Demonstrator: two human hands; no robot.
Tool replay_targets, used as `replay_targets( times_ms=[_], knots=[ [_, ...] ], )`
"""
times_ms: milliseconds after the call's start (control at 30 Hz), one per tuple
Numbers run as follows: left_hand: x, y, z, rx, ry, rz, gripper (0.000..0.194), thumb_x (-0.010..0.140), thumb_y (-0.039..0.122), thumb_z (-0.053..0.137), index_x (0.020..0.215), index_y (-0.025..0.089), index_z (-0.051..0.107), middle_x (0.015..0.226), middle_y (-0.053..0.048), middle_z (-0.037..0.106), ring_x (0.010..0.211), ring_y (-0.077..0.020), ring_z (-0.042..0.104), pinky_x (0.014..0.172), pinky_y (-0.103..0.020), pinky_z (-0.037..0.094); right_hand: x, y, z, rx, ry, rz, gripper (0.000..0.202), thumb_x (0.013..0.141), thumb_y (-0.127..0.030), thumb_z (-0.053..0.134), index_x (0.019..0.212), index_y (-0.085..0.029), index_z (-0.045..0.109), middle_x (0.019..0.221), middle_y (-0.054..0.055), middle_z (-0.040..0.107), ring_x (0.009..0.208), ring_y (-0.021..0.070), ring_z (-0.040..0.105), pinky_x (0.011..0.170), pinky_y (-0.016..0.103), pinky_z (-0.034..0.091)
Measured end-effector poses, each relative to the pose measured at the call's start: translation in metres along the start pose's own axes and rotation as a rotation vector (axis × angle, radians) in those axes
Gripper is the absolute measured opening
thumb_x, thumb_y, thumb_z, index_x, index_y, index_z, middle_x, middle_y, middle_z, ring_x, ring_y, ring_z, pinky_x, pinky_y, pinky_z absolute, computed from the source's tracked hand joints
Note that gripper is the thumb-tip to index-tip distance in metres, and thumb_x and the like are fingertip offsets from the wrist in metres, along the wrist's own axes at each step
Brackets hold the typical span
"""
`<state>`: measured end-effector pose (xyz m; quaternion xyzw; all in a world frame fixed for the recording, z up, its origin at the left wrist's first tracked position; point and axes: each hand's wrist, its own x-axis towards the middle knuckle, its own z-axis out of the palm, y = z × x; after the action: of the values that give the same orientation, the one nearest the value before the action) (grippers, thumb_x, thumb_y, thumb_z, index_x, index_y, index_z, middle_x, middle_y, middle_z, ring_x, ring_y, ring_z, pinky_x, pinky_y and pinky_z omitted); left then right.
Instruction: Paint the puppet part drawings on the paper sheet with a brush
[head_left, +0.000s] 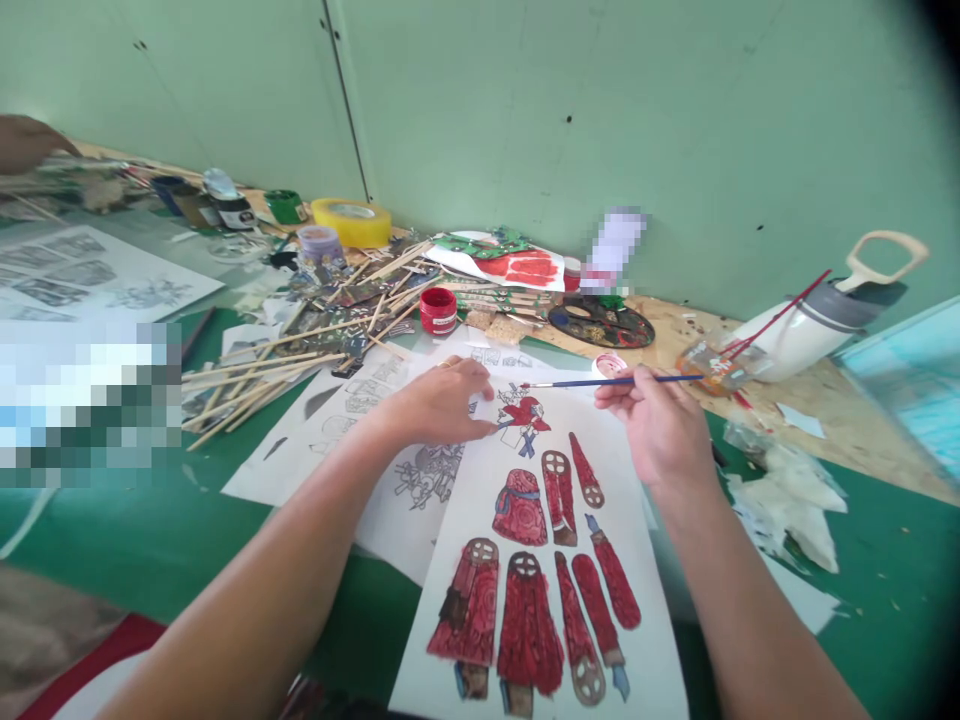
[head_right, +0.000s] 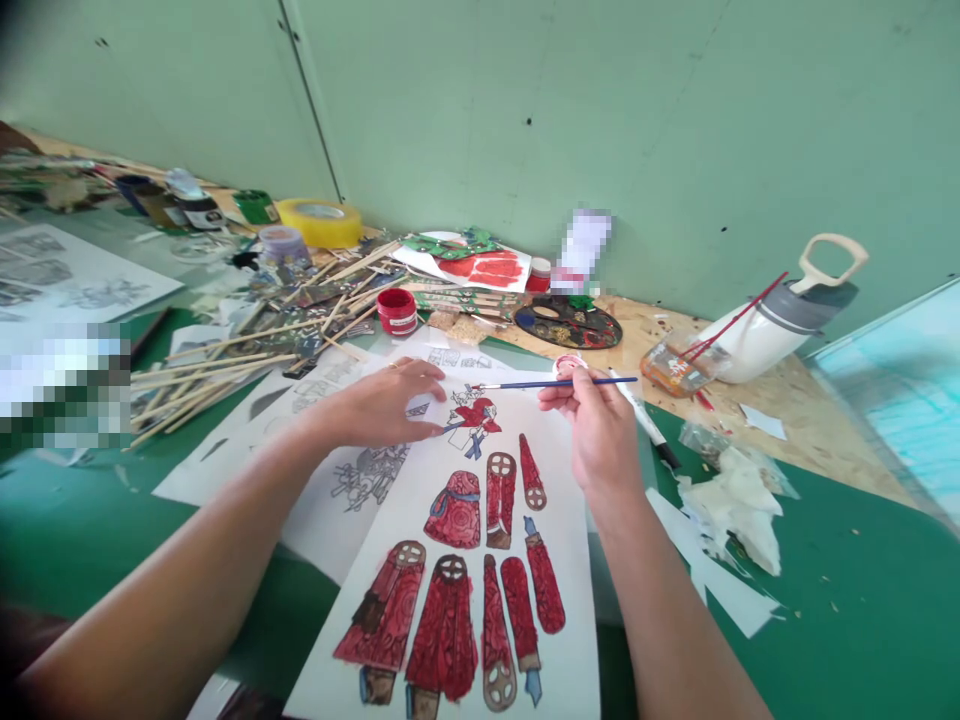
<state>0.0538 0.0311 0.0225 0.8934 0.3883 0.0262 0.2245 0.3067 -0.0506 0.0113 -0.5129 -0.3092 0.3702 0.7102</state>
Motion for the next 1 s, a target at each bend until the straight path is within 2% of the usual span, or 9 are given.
replay_targets(
  times_ms=[200,400,600,1000],
  knots=[
    [-0.005,0.006,-0.003,0.087,-0.082,-0.006,0.059,0.074,0.051,0.076,0.124,0.022,0.062,0.153,-0.010,0.051,0.142,-0.0328,0.044,0.117,-0.046,0.038,0.001,-0.001,-0.001,0.000,-0.002,0.002,0.025,0.075,-0.038,0.080,0.080,-0.016,0.069,0.065,0.004,0.073,0.058,0.0171,0.069,0.061,0.030,0.058],
    [-0.004,0.004,0.003,0.118,-0.050,-0.001,0.061,0.073,0.052,0.077,0.124,0.022,0.062,0.152,-0.011,0.051,0.141,-0.0331,0.044,0.116,-0.047,0.039,0.001,-0.004,0.000,0.026,-0.009,0.006,0.024,0.075,-0.036,0.079,0.078,-0.015,0.069,0.072,0.004,0.074,0.059,0.0163,0.070,0.061,0.029,0.057],
    [-0.006,0.006,0.006,0.130,-0.016,-0.009,0.065,0.072,0.053,0.077,0.128,0.021,0.064,0.150,-0.011,0.049,0.138,-0.0325,0.046,0.116,-0.044,0.040,-0.001,-0.005,0.000,0.026,-0.011,-0.011,0.020,0.076,-0.033,0.078,0.078,-0.015,0.069,0.068,0.004,0.073,0.057,0.0164,0.069,0.059,0.028,0.056],
    [-0.006,0.006,0.006,0.111,-0.010,0.027,0.060,0.074,0.048,0.075,0.125,0.018,0.064,0.137,-0.010,0.060,0.128,-0.0305,0.051,0.110,-0.042,0.043,-0.001,-0.006,0.000,0.001,0.017,-0.087,0.016,0.075,-0.030,0.077,0.073,-0.016,0.069,0.062,0.002,0.070,0.052,0.0143,0.066,0.053,0.025,0.052]
  ],
)
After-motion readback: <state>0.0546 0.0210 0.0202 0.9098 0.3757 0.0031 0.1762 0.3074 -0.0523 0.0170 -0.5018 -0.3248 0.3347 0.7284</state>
